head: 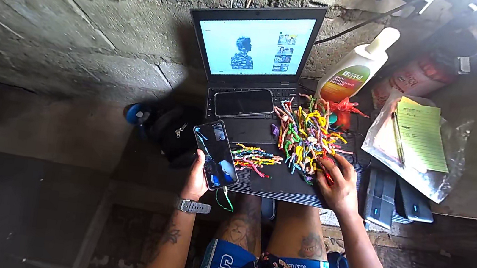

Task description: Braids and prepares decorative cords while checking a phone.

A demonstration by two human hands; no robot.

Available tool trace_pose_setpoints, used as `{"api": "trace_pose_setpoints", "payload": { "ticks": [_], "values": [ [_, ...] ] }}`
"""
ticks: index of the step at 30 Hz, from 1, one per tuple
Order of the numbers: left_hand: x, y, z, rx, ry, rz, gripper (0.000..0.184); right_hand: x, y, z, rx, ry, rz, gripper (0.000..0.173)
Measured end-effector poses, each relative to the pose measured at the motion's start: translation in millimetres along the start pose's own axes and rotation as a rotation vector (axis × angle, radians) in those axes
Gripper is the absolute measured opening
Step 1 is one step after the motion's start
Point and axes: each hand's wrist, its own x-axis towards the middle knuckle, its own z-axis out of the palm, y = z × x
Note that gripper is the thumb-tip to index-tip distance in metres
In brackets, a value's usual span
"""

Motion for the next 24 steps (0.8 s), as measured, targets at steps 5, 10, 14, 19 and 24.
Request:
{"api": "trace_pose_setpoints", "payload": {
  "ticks": [5,10,14,19,24],
  "values": [
    [0.9,-1.8,-1.4,-0.006,0.005,0.000,0.059,0.0,0.3,-0.3,0.000,-0.007,0.032,0.034],
    [-0.5,-0.2,1.2,0.032,0.010,0.005,0.057,0.2,-0.2,-0.7,0.016,0.001,0.033,0.033],
    [-0.6,-0.6,0.7,0.030,0.003,0.002,0.058,-0.5,0.3,-0.7,0.023,0.001,0.013,0.033],
    [-0.6,-0.9,1.4,0.033,0.014,0.007,0.060,-1.0,1.1,-0.2,0.017,0.005,0.008,0.033],
    [-0.6,0.4,1.6,0.036,0.007,0.006,0.063,-0.9,1.3,0.3,0.021,0.010,0.004,0.033]
  ]
}}
